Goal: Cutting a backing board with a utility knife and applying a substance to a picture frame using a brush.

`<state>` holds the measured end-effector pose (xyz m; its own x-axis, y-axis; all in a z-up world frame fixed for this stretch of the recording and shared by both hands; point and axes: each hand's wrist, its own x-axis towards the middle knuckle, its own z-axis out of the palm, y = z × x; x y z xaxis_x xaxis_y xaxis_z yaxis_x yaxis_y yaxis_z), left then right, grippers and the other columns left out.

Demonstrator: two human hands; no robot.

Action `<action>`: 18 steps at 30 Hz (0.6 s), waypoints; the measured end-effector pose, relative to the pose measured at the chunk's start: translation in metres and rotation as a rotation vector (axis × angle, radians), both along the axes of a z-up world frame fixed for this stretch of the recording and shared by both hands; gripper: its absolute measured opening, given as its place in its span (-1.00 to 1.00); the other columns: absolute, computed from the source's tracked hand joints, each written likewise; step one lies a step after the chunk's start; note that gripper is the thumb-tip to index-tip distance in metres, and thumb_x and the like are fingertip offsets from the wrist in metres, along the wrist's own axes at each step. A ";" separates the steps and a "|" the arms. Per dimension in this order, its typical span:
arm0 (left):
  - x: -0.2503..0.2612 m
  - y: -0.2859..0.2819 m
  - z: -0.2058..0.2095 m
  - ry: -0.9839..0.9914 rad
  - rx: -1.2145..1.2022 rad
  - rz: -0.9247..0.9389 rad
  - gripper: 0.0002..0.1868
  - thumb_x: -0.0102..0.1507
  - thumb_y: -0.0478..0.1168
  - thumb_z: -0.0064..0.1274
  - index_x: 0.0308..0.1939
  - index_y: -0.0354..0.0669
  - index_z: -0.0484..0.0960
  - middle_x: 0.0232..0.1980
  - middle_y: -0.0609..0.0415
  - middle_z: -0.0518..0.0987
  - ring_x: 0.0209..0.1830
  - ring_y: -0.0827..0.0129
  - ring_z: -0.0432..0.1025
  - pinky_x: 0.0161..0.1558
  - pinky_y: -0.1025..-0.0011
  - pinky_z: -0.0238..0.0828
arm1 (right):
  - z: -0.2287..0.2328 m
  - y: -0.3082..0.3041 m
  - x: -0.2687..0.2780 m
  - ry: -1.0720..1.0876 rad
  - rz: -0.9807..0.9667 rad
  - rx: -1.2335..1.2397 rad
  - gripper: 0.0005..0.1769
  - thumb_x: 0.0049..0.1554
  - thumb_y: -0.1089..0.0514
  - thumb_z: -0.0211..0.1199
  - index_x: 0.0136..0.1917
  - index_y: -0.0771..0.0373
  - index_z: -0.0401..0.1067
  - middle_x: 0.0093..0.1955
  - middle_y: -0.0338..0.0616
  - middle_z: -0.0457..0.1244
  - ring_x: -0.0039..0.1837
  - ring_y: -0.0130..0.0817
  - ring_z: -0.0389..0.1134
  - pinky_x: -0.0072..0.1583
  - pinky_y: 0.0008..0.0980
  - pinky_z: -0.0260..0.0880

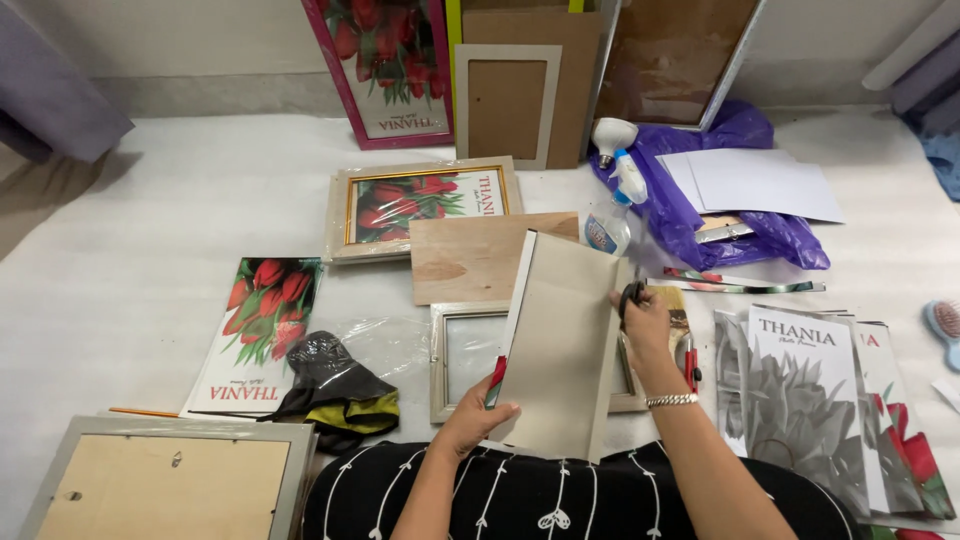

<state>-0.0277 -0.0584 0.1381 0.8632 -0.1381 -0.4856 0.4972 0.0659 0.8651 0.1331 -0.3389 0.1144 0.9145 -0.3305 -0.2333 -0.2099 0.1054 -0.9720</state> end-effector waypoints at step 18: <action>0.017 0.017 -0.004 -0.256 -0.021 0.612 -0.47 0.21 -0.36 0.05 0.30 -0.17 0.52 0.05 -0.02 0.66 0.00 0.29 0.52 0.08 0.37 0.44 | 0.047 0.003 -0.139 0.521 0.605 -0.385 -0.57 -0.09 0.02 0.49 -0.06 0.39 0.59 -0.15 0.10 0.47 -0.03 -0.15 0.47 0.06 -0.36 0.40</action>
<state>-0.0107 -0.0412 0.1346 0.8766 0.4067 -0.2574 0.1436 0.2893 0.9464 -0.0060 -0.3361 0.1614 0.7668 0.0339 -0.6410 -0.5494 -0.4819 -0.6826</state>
